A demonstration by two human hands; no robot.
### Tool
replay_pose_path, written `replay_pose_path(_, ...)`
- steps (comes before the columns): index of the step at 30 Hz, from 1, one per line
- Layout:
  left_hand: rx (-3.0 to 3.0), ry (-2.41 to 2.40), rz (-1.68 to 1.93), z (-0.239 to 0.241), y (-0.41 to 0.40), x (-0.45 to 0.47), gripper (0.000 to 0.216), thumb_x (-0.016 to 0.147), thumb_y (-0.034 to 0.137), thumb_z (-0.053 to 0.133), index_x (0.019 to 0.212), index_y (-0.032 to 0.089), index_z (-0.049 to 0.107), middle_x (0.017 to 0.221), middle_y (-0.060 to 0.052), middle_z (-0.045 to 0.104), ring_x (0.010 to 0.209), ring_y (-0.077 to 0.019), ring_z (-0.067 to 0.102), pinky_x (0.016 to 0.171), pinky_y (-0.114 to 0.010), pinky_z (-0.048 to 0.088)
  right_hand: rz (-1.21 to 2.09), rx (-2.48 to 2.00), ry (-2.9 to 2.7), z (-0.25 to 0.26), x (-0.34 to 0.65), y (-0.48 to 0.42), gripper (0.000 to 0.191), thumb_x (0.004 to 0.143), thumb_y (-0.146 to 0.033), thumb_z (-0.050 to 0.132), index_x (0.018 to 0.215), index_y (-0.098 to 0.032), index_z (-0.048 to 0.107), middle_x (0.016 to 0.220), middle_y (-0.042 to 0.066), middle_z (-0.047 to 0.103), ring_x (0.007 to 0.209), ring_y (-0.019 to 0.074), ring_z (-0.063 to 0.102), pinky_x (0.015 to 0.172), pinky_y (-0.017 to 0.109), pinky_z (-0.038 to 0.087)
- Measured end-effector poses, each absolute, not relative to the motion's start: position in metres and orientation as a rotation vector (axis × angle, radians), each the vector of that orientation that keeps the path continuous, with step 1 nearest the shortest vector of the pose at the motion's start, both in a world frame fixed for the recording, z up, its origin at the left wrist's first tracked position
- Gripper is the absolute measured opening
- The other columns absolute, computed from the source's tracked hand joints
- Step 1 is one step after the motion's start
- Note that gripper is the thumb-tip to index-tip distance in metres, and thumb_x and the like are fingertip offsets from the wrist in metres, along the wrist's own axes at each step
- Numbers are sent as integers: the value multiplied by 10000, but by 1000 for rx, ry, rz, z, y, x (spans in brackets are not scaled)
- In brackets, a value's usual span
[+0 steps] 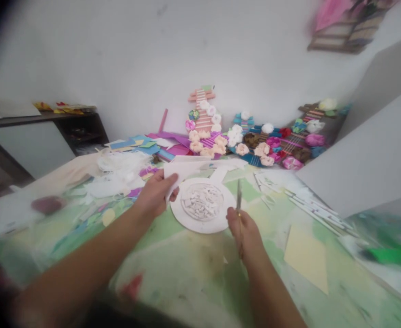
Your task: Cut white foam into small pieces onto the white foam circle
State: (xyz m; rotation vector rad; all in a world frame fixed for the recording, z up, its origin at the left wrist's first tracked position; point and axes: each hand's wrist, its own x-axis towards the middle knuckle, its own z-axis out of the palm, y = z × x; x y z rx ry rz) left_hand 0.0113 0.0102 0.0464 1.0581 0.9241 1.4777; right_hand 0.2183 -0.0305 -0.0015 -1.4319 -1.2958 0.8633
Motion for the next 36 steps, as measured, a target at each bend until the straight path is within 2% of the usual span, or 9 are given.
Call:
replay_pose_path(4,1043,858,1297,43,9,42,197,636,286,534,758,170,431,645,18,508,378,-31,413,286,-146,280,813,-1447,-1456,5,211,-38,388,647,-518,421,622,-149,536,500,-7,483,468,108,419,458,234,324)
replay_pose_path(9,1051,852,1170,44,12,74,195,636,281,537,752,169,428,553,37,467,364,-41,409,290,-156,295,757,-1524,-1355,1,220,-30,430,644,-553,389,626,-148,533,491,1,489,451,112,416,438,233,316)
replay_pose_path(14,1074,833,1184,46,25,87,180,640,276,529,763,173,445,590,30,480,374,-29,408,291,-142,274,739,-1569,-1278,-7,231,-19,436,644,-568,367,580,-164,517,467,5,491,425,116,425,418,236,307)
replay_pose_path(17,1115,870,1192,46,28,90,165,645,275,521,752,172,450,602,25,495,370,-29,409,285,-142,269,781,-1558,-1250,-9,234,-17,443,643,-573,364,587,-163,521,457,5,492,402,112,424,409,237,309)
replay_pose_path(24,1223,854,1037,43,21,96,146,646,267,519,705,161,437,463,55,441,318,-39,391,284,-155,288,927,-1507,-1209,-7,237,-19,467,638,-599,352,588,-160,504,433,3,492,366,102,427,380,228,317)
replay_pose_path(36,1201,901,1054,37,34,113,175,644,291,514,720,148,448,581,6,489,394,-43,434,330,-156,346,831,-1659,-1121,-12,243,-13,491,630,-628,331,516,-165,449,354,-9,446,288,92,392,316,219,301)
